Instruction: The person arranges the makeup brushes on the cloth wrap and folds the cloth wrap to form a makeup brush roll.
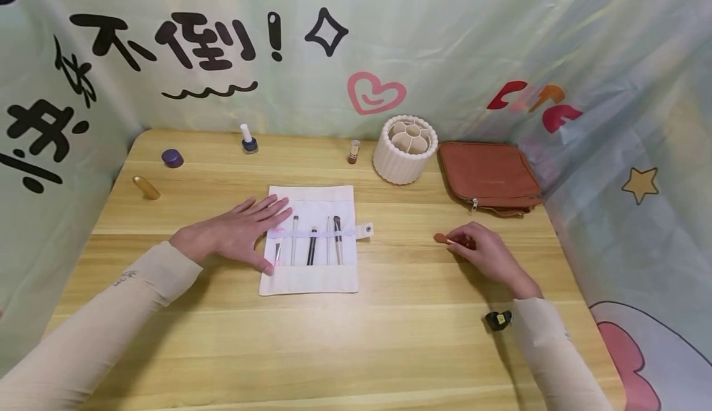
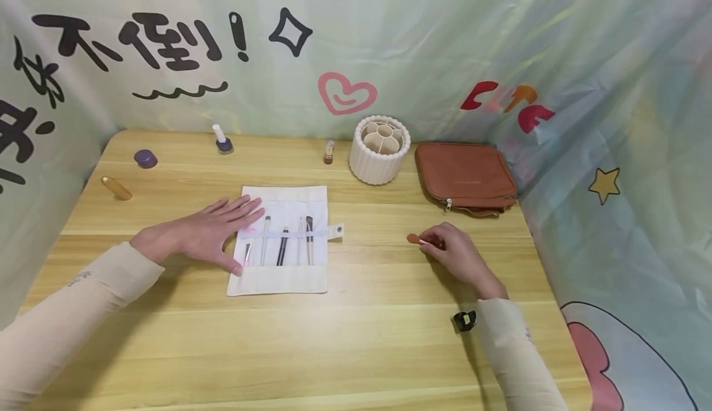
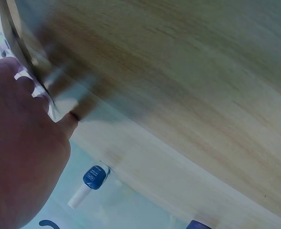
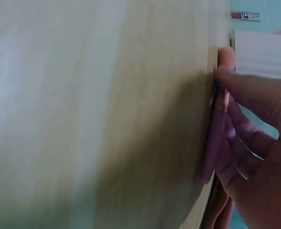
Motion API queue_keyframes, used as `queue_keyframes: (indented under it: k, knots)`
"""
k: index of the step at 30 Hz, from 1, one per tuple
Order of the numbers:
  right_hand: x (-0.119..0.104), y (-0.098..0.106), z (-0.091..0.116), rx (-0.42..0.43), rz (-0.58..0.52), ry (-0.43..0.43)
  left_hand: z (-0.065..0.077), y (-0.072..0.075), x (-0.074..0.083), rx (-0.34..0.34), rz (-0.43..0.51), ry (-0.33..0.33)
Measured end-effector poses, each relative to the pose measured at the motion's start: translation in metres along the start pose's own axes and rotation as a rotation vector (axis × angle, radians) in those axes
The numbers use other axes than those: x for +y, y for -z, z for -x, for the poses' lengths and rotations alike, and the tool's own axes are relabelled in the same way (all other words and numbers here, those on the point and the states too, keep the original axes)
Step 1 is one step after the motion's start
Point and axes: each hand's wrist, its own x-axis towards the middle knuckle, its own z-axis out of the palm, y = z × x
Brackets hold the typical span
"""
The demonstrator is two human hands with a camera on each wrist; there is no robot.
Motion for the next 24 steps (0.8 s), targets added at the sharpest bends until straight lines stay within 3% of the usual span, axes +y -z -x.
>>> queue_keyframes:
  k: [4,8,14,19,24]
  knots:
    - [-0.004,-0.001,-0.002,0.012,0.025,0.021,0.000,-0.001,0.000,-0.003,0.001,0.002]
    - [-0.019,0.000,-0.008,0.040,-0.018,0.045,0.000,-0.001,0.000,0.001,-0.003,0.001]
    - [-0.063,-0.003,-0.030,0.071,-0.193,0.139,0.000,-0.001,-0.001,0.000,0.003,-0.005]
    - [-0.103,-0.015,-0.054,0.018,-0.355,0.241,0.000,-0.001,-0.002,0.003,0.008,-0.011]
    - [-0.138,-0.029,-0.081,-0.024,-0.531,0.275,0.000,-0.001,-0.003,0.004,0.015,-0.009]
